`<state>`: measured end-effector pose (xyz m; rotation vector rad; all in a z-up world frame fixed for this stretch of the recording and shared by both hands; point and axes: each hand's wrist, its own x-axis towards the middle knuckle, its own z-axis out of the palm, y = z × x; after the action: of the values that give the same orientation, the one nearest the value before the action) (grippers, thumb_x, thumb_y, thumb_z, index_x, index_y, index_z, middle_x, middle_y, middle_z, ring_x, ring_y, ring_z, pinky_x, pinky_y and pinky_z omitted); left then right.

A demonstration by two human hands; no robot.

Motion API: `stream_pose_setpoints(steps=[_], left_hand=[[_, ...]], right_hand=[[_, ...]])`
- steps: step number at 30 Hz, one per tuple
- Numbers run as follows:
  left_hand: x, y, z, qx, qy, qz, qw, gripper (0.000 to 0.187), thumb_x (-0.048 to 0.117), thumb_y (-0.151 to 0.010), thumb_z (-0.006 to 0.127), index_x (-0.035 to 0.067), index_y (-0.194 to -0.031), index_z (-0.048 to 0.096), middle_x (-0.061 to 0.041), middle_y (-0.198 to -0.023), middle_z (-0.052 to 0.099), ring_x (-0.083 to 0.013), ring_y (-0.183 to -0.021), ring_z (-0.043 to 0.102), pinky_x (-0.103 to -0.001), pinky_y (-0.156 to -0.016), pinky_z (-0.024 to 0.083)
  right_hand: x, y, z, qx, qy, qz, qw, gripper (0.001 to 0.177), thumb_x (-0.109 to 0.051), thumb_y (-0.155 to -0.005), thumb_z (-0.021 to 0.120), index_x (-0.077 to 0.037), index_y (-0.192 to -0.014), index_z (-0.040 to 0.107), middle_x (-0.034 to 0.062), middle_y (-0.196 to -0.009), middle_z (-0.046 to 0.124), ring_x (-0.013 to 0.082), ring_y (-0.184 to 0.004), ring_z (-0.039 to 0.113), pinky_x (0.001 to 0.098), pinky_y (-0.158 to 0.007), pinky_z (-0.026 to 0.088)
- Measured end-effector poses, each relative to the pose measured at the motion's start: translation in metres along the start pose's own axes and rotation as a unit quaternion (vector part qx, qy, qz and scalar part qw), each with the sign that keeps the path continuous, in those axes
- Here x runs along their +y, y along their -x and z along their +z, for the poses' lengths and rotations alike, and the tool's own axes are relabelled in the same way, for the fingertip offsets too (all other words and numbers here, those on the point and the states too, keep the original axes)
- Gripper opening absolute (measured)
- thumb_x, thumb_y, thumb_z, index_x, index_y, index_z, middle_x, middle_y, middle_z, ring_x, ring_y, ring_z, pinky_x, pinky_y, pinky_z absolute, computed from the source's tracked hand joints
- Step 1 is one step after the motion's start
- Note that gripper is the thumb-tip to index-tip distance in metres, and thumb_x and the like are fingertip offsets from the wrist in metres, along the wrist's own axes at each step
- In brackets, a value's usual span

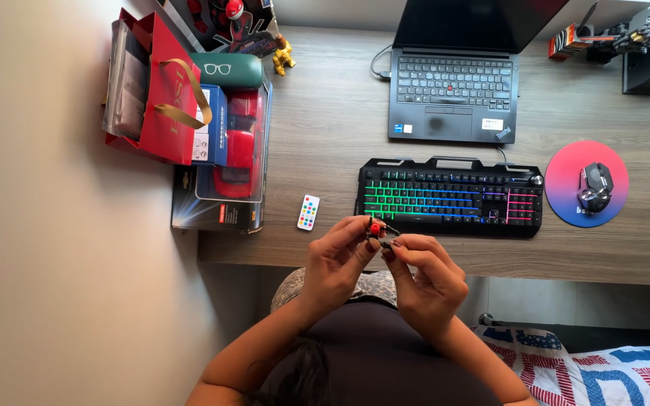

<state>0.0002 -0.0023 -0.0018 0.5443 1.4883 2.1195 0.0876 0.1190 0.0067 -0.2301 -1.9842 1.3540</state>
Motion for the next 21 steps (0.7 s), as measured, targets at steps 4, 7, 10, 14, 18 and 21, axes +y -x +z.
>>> stream_pose_setpoints(steps=[4, 7, 10, 14, 18, 21], left_hand=[[-0.007, 0.002, -0.002, 0.002, 0.008, 0.004, 1.000, 0.032, 0.008, -0.103, 0.067, -0.005, -0.132, 0.065, -0.014, -0.122, 0.065, -0.0212, -0.113, 0.066, -0.029, -0.100, 0.058], [-0.006, 0.000, -0.002, 0.011, -0.011, 0.032, 0.999, 0.030, 0.007, -0.103, 0.067, -0.005, -0.130, 0.066, -0.014, -0.122, 0.065, -0.0218, -0.114, 0.065, -0.030, -0.102, 0.058], [-0.003, 0.001, -0.002, 0.024, -0.022, 0.040, 0.999, 0.027, 0.007, -0.102, 0.068, -0.004, -0.127, 0.067, -0.014, -0.120, 0.066, -0.0215, -0.113, 0.065, -0.030, -0.102, 0.057], [-0.015, -0.002, -0.001, 0.063, 0.013, 0.056, 0.996, 0.025, 0.003, -0.097, 0.074, -0.010, -0.119, 0.074, -0.022, -0.112, 0.073, -0.0299, -0.111, 0.072, -0.045, -0.100, 0.058], [-0.004, 0.002, 0.003, 0.075, 0.024, 0.034, 0.996, 0.025, 0.003, -0.097, 0.075, -0.010, -0.119, 0.074, -0.021, -0.111, 0.074, -0.0274, -0.108, 0.073, -0.044, -0.099, 0.059], [-0.002, 0.006, 0.004, 0.078, 0.040, 0.010, 0.996, 0.027, 0.003, -0.095, 0.077, -0.010, -0.119, 0.074, -0.021, -0.108, 0.076, -0.0273, -0.102, 0.075, -0.045, -0.095, 0.061]], right_hand=[[0.000, -0.001, 0.000, -0.006, 0.022, -0.018, 1.000, 0.010, 0.011, -0.088, 0.075, 0.004, -0.092, 0.068, 0.0189, -0.094, 0.071, 0.0248, -0.086, 0.071, 0.0290, -0.077, 0.063], [-0.002, -0.007, 0.002, -0.008, 0.048, -0.039, 0.998, 0.009, 0.010, -0.089, 0.075, 0.004, -0.091, 0.068, 0.0188, -0.093, 0.071, 0.0249, -0.084, 0.071, 0.0295, -0.076, 0.062], [-0.003, -0.008, 0.000, -0.015, 0.064, -0.049, 0.997, 0.008, 0.009, -0.089, 0.075, 0.004, -0.092, 0.069, 0.0185, -0.094, 0.071, 0.0247, -0.084, 0.071, 0.0296, -0.076, 0.061], [0.009, -0.009, 0.002, 0.009, -0.055, 0.000, 0.998, 0.012, 0.021, -0.080, 0.078, 0.013, -0.087, 0.074, 0.0202, -0.077, 0.069, 0.0258, -0.073, 0.070, 0.0396, -0.071, 0.063], [0.008, -0.003, -0.004, -0.004, -0.152, 0.128, 0.980, 0.012, 0.018, -0.083, 0.076, 0.013, -0.094, 0.074, 0.0233, -0.084, 0.071, 0.0237, -0.076, 0.072, 0.0400, -0.068, 0.067], [0.018, 0.008, -0.009, 0.005, -0.245, 0.207, 0.947, 0.011, 0.016, -0.086, 0.072, 0.015, -0.097, 0.072, 0.0244, -0.085, 0.070, 0.0254, -0.076, 0.072, 0.0434, -0.067, 0.068]])
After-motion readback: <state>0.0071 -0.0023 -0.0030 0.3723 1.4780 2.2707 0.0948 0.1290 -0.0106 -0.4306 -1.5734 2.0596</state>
